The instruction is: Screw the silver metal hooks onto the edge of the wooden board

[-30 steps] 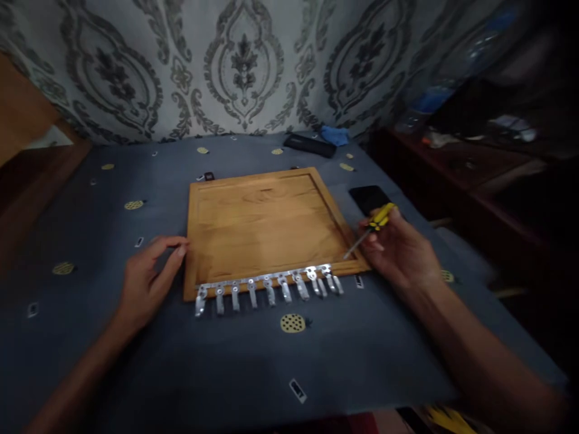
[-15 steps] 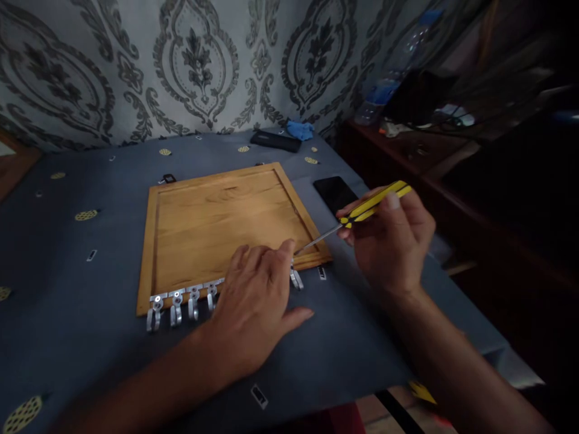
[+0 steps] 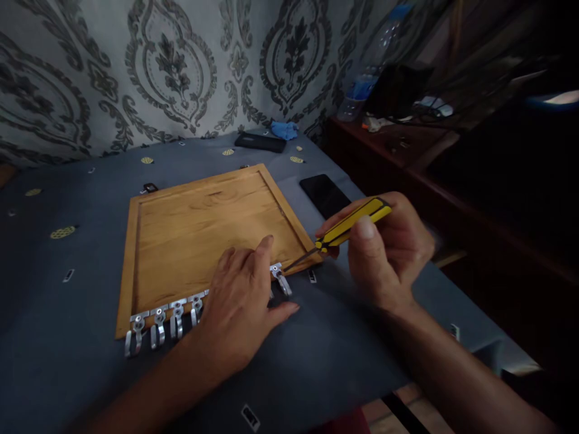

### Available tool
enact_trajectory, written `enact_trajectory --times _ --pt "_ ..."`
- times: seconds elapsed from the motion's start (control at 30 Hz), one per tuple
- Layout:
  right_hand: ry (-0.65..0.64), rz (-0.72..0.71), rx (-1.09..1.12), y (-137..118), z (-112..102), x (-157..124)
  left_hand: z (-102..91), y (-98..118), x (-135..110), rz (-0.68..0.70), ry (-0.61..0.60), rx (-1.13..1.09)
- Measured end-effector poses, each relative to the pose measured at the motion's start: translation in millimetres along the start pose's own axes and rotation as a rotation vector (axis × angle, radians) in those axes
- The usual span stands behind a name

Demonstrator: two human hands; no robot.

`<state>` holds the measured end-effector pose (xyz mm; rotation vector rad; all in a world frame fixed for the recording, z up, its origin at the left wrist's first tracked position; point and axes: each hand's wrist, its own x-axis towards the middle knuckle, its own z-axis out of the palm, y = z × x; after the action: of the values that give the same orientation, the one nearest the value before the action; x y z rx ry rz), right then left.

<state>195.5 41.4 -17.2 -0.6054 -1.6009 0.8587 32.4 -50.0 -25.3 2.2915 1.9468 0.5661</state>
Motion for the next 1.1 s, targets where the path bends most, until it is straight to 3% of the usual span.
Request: enact_trajectory --times 0.2,0.37,0.43,0.53,0.6,0.7,0.77,0.9,1.1 --pt "-0.045 -0.028 -0.038 -3 2 0 -4.0 -3 0 0.01 0.005 0.017" --pt "-0.045 0.021 -0.047 -3 4 -1 -14.2 -1 -4 -0.017 0.083 0.052" --pt "-0.056 0.034 -0.048 -2 3 -1 -19.1 2 -10 0.041 0.108 0.052" --pt "-0.069 0.053 -0.051 -1 3 -1 -20.4 9 -27 0.263 0.173 0.034" --pt "-0.071 0.057 -0.063 -1 3 -1 -14.1 14 -40 0.421 0.238 -0.003" --pt "-0.075 0.056 -0.076 -1 3 -2 4.7 22 -59 0.533 0.323 -0.029" --pt "-0.081 0.052 -0.078 -1 4 -2 18.9 25 -68 0.57 0.348 -0.046" --pt "-0.096 0.041 -0.078 -1 5 -3 37.8 25 -78 0.63 0.285 -0.092" --pt "-0.076 0.03 -0.075 -3 6 -5 37.3 25 -77 0.576 0.251 -0.182"
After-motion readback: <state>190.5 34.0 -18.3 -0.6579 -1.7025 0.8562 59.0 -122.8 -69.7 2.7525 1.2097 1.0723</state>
